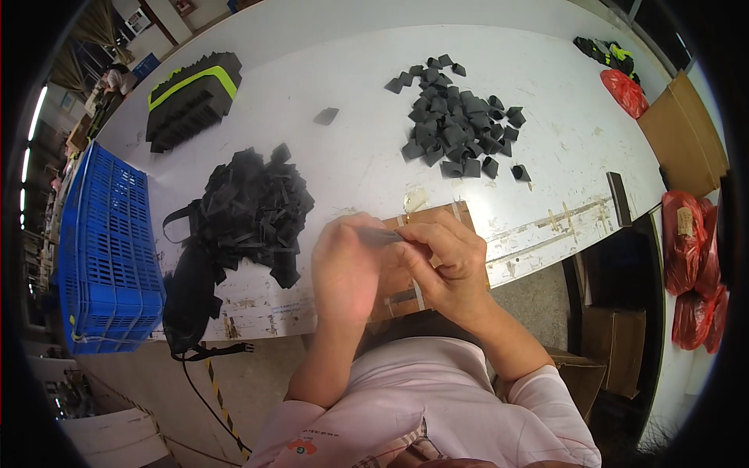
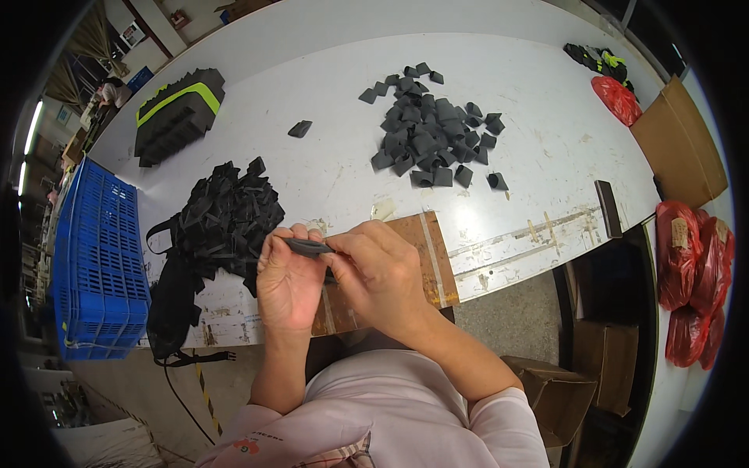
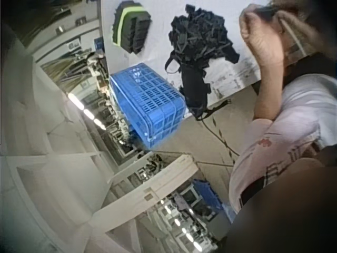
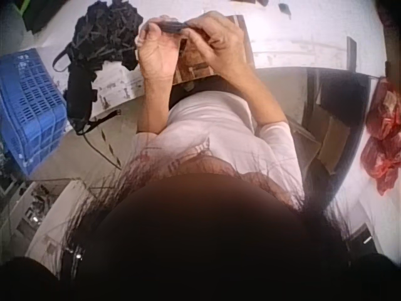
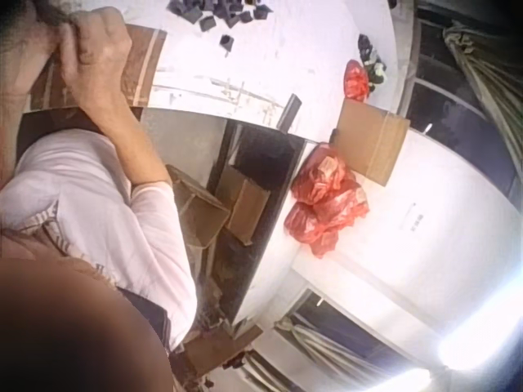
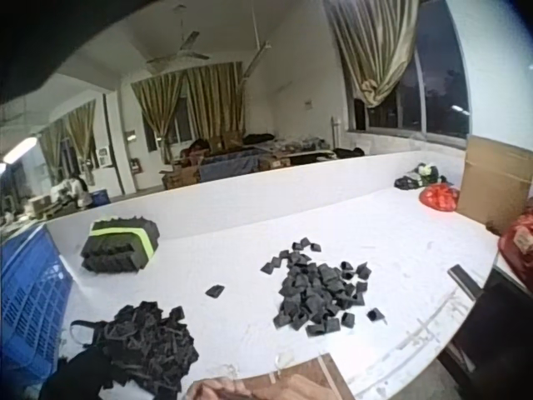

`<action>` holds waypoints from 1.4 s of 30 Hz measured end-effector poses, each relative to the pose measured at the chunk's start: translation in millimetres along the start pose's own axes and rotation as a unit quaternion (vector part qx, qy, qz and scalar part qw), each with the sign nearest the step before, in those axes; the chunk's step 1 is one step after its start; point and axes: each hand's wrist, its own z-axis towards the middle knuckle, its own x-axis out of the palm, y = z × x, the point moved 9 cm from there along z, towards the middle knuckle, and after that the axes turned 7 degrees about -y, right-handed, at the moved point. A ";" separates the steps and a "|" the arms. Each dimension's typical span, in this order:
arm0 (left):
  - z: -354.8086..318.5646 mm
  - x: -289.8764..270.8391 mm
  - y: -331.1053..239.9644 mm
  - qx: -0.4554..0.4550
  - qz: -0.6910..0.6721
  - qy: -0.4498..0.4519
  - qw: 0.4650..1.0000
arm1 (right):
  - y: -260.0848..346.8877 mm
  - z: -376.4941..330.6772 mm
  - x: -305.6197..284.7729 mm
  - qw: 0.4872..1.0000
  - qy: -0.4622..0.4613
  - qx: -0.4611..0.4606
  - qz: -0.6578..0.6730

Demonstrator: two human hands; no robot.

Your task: The person is manually processing or inspecting small grey foam or rubber components at a workbench, involving dextrous hand manipulation.

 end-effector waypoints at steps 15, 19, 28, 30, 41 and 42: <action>-8.2 21.5 -28.7 0.170 0.392 0.051 0.903 | -12.8 -4.7 5.4 0.998 0.042 -0.037 -0.019; -6.1 26.9 -36.3 0.213 0.445 0.075 0.866 | -12.6 -2.7 8.1 0.997 0.068 -0.007 -0.021; -13.2 12.5 -40.9 0.333 0.493 -0.026 0.803 | -22.5 8.3 3.2 0.993 0.080 0.060 0.070; -15.2 -24.8 -24.2 0.244 0.564 -0.059 0.787 | -53.8 17.9 -5.0 0.932 0.034 0.268 0.241; -25.3 -76.8 52.1 0.162 0.845 0.153 0.486 | -112.2 -104.3 29.0 0.879 0.125 0.437 0.141; -24.9 -76.2 54.6 0.164 0.853 0.175 0.464 | -111.8 -108.0 31.4 0.880 0.124 0.436 0.142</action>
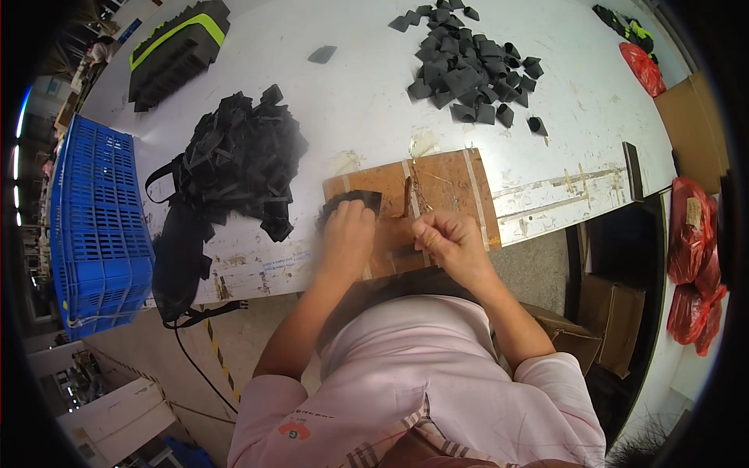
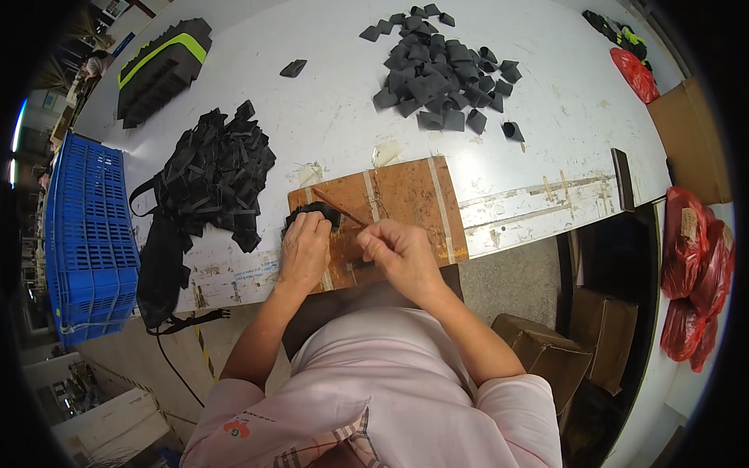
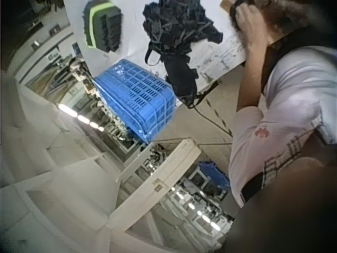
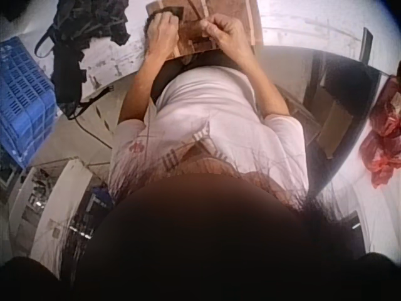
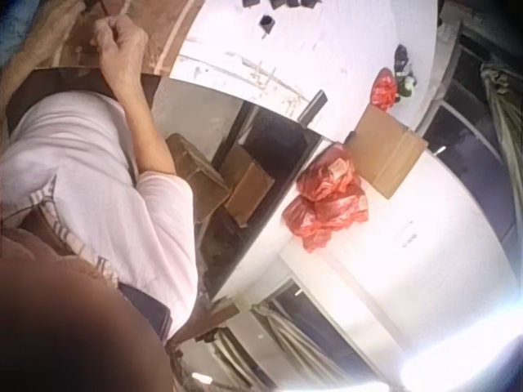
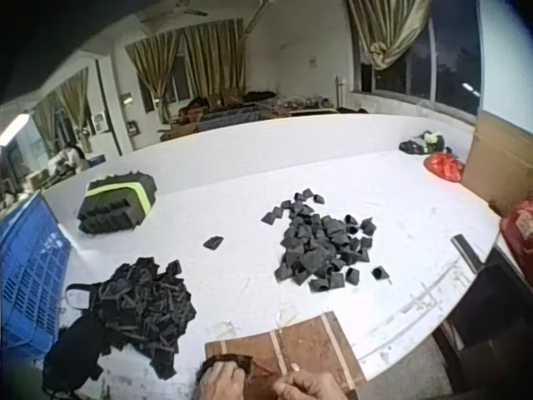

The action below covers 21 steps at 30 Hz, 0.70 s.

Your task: The person is manually processing or inspecting small grey foam or rubber components at a workbench, involving dextrous hand manipulation.

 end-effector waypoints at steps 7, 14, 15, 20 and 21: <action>-4.6 -28.2 23.5 -0.196 -0.276 -0.136 0.931 | 26.0 -14.8 12.1 0.966 -0.075 -0.204 -0.138; -15.1 -26.1 -10.3 -0.290 -0.610 -0.049 0.736 | 64.4 -26.7 11.6 0.928 -0.128 -0.334 -0.106; -15.7 -27.0 -10.8 -0.303 -0.612 -0.045 0.729 | 67.0 -27.3 12.0 0.929 -0.125 -0.332 -0.106; -13.6 -14.1 -9.2 -0.321 -0.704 0.000 0.633 | 69.9 -27.3 10.5 0.938 -0.128 -0.294 -0.128; -15.1 -10.0 -13.9 -0.341 -0.754 0.022 0.562 | 65.7 -24.6 11.2 0.946 -0.114 -0.275 -0.129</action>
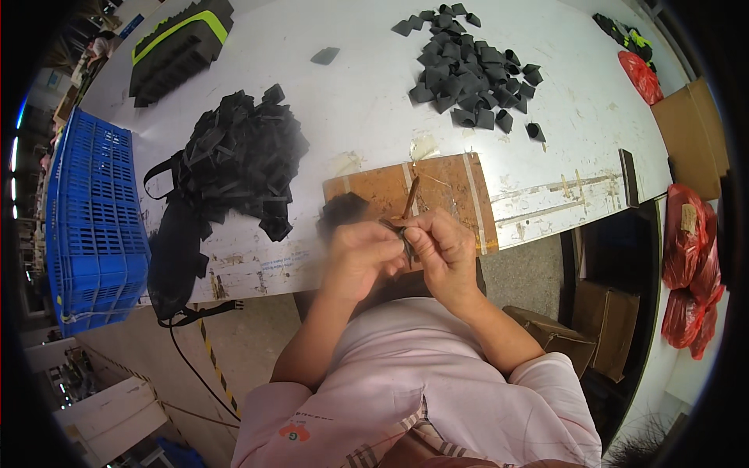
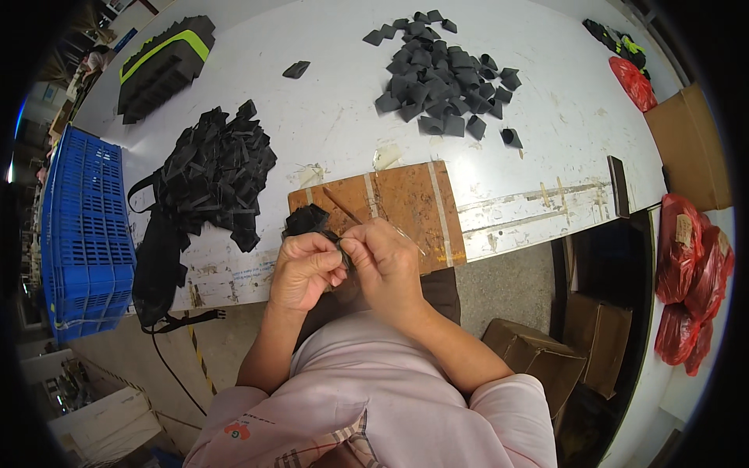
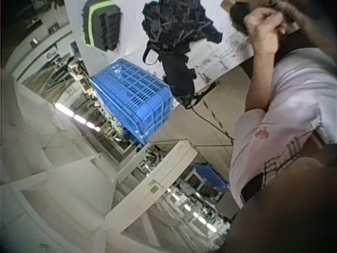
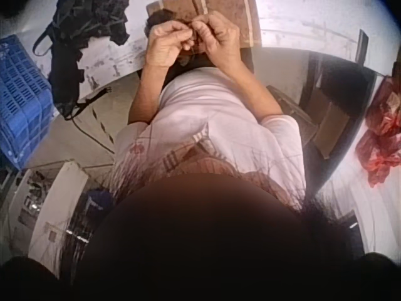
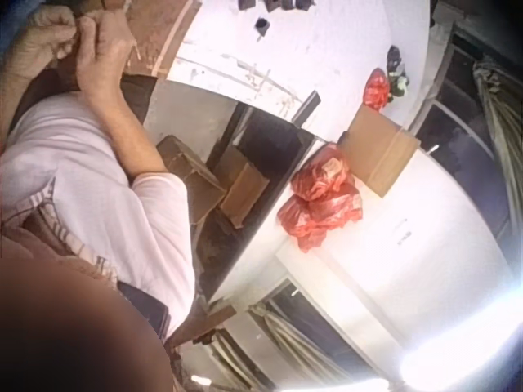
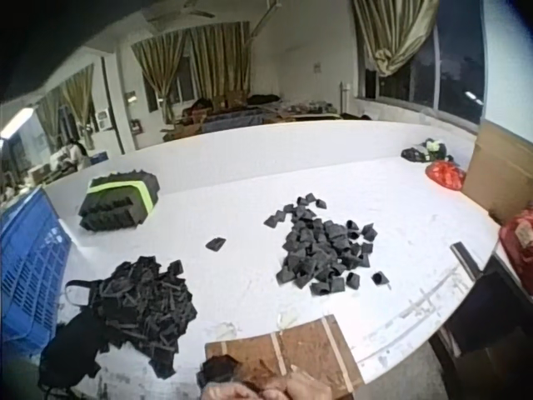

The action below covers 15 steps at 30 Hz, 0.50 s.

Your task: The person is manually processing or inspecting small grey foam or rubber components at a workbench, involving dextrous hand manipulation.

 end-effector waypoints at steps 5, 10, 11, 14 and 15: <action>-3.4 5.3 4.8 -0.049 -0.099 0.027 0.993 | -38.1 -15.4 20.3 0.920 0.065 0.270 0.279; -9.2 6.2 -12.8 0.069 0.062 -0.075 0.993 | -42.6 -16.4 18.2 0.902 0.029 0.293 0.315; -15.5 3.8 -27.6 0.156 0.187 -0.132 0.961 | -23.6 -3.8 8.0 0.970 0.027 0.152 0.187; -31.9 16.8 -48.5 0.347 0.342 -0.151 0.860 | 6.7 1.6 2.8 0.999 0.012 -0.035 0.010; -44.4 28.2 -59.4 0.442 0.412 -0.171 0.778 | 14.1 2.4 3.4 0.997 -0.003 -0.074 -0.030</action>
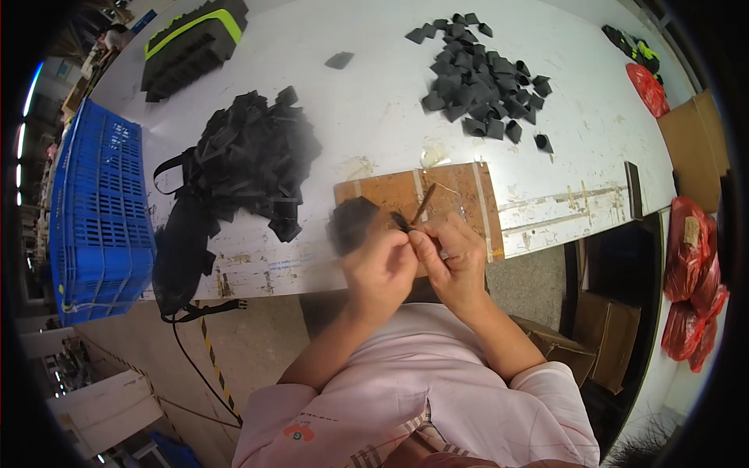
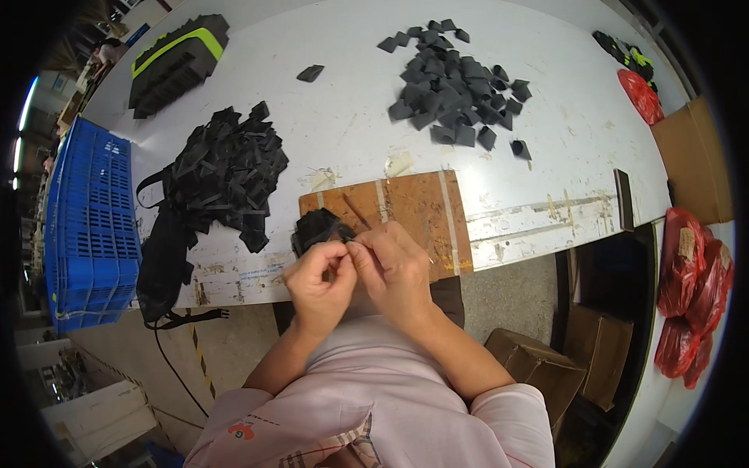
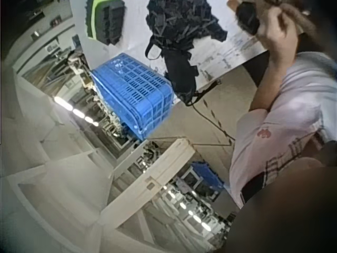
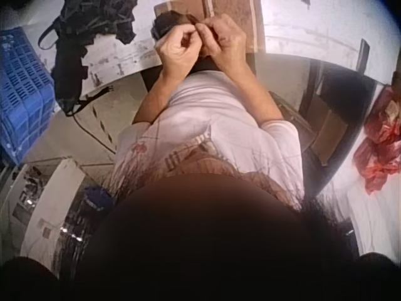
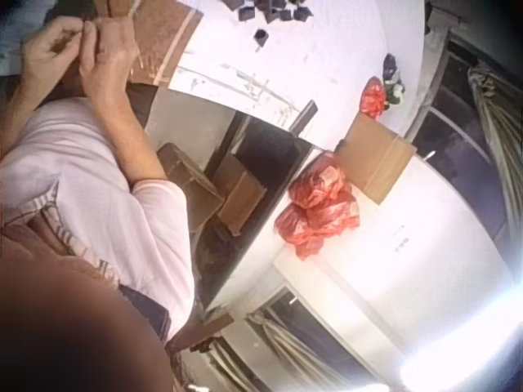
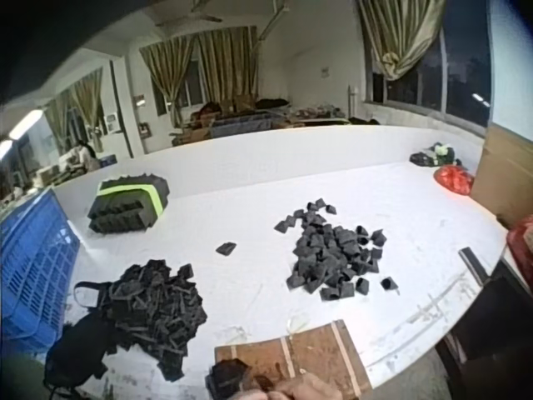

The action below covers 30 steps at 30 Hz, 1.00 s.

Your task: The person is manually processing or inspecting small grey foam or rubber components at a workbench, involving dextrous hand manipulation.

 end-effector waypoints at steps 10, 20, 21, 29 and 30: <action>-17.0 40.7 44.6 -0.464 -0.591 0.083 0.655 | -16.2 -0.1 -4.7 0.998 -0.049 0.022 -0.030; 15.5 16.0 19.9 -0.333 -0.333 -0.022 0.882 | -18.8 1.2 13.8 0.838 0.123 0.337 0.411; 21.7 28.9 20.2 -0.386 -0.499 0.038 0.775 | -12.2 16.0 5.1 0.878 0.112 0.307 0.350; 18.6 57.5 16.8 -0.426 -0.718 0.152 0.529 | -23.9 41.4 28.4 0.822 0.233 0.299 0.424; 20.0 57.8 13.0 -0.428 -0.718 0.153 0.528 | -21.8 40.0 26.4 0.825 0.236 0.273 0.434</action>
